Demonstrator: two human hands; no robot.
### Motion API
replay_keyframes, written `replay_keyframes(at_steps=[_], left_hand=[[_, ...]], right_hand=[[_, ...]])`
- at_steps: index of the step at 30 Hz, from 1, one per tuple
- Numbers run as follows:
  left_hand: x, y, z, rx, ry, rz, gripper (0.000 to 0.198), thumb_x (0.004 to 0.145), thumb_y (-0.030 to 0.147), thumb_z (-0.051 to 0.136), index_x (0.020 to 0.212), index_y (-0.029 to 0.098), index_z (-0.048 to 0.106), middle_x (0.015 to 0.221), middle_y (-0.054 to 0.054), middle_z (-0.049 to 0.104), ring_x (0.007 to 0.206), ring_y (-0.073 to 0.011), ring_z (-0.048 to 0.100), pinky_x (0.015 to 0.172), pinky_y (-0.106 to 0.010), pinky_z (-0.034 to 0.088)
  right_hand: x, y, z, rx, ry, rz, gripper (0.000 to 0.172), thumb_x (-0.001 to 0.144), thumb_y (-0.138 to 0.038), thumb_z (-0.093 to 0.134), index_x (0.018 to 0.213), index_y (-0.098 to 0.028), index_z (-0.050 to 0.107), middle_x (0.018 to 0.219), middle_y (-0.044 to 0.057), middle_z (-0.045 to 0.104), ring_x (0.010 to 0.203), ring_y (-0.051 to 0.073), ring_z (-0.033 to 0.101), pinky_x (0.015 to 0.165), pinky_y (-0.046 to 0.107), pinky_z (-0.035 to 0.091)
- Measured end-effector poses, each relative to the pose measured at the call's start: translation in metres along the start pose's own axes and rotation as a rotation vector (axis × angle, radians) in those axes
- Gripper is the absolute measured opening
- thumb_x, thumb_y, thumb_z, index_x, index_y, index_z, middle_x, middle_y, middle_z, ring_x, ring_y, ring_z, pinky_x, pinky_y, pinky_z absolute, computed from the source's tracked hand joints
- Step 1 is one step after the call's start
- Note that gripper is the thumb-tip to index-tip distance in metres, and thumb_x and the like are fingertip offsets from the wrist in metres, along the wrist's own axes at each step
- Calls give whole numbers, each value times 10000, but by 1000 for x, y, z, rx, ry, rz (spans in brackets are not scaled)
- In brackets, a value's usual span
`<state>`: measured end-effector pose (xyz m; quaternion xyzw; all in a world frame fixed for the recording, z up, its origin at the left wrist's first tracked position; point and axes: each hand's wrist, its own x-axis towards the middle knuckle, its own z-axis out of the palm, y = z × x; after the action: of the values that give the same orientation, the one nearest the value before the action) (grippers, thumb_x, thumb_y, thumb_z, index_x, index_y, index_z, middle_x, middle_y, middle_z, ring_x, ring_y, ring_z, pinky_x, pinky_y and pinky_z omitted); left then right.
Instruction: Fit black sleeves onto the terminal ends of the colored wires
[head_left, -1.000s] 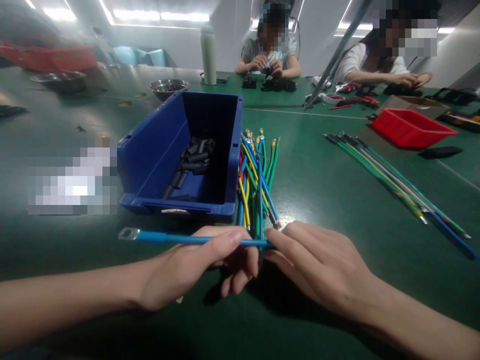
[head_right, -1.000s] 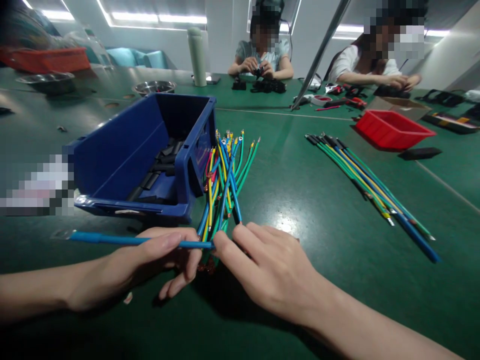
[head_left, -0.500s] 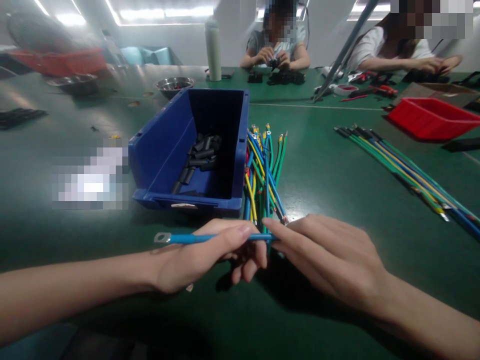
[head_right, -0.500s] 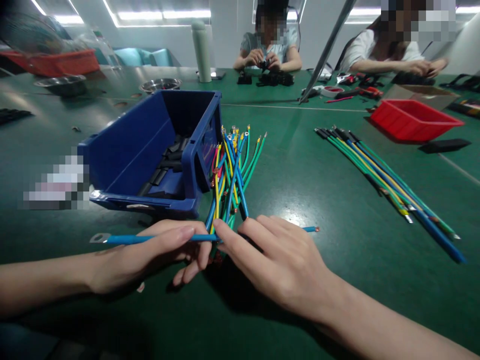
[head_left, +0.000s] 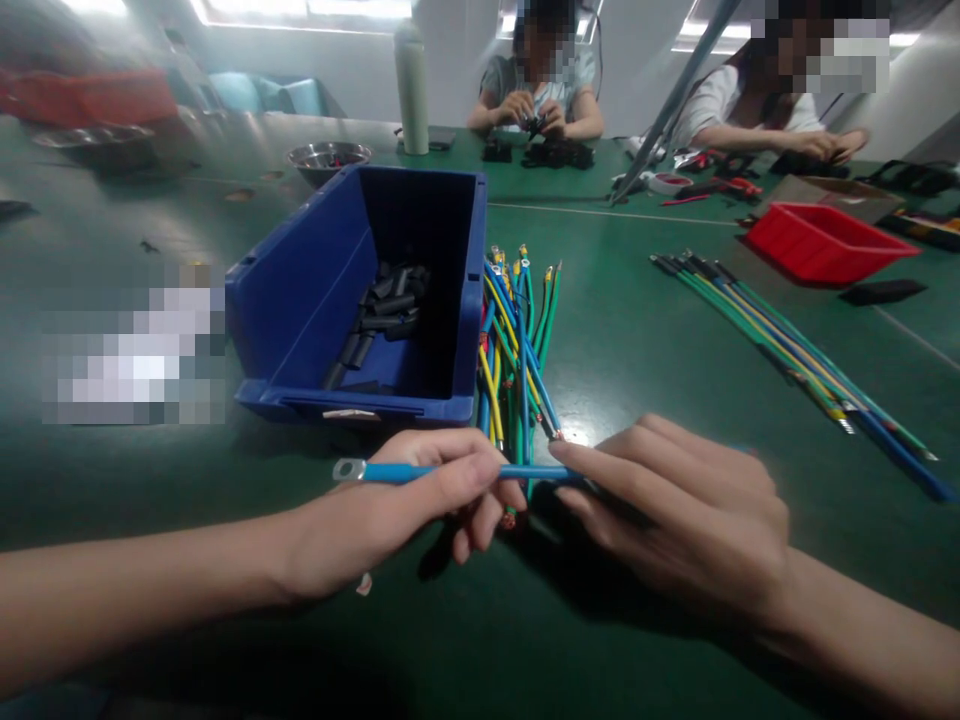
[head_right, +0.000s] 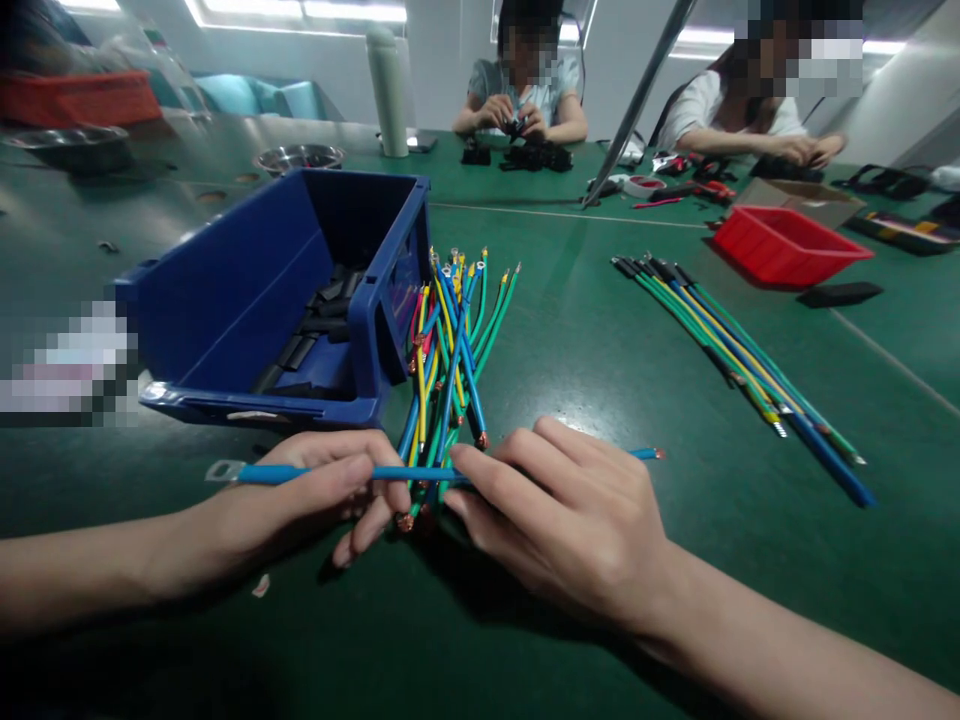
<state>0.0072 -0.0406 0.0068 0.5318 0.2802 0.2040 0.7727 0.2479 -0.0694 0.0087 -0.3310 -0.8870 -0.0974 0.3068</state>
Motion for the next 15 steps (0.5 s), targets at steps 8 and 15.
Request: replay_keyframes(at_steps=[8, 15], left_hand=[[1, 1, 1, 12, 0, -63, 428, 947, 558, 585, 951, 136, 651, 718, 4, 608, 619, -100, 539, 607, -206, 435], [-3, 1, -2, -298, 53, -25, 542, 904, 623, 594, 772, 104, 676, 755, -50, 631, 671, -143, 572, 624, -232, 473]], right_hand=[[-6, 0, 3, -10, -110, -41, 329, 1001, -67, 383, 1249, -157, 580, 727, -23, 603, 577, 88, 517, 511, 231, 361], [-2, 2, 3, -41, -57, 38, 185, 951, -61, 513, 1098, -124, 606, 729, 6, 639, 595, 98, 532, 542, 237, 385]])
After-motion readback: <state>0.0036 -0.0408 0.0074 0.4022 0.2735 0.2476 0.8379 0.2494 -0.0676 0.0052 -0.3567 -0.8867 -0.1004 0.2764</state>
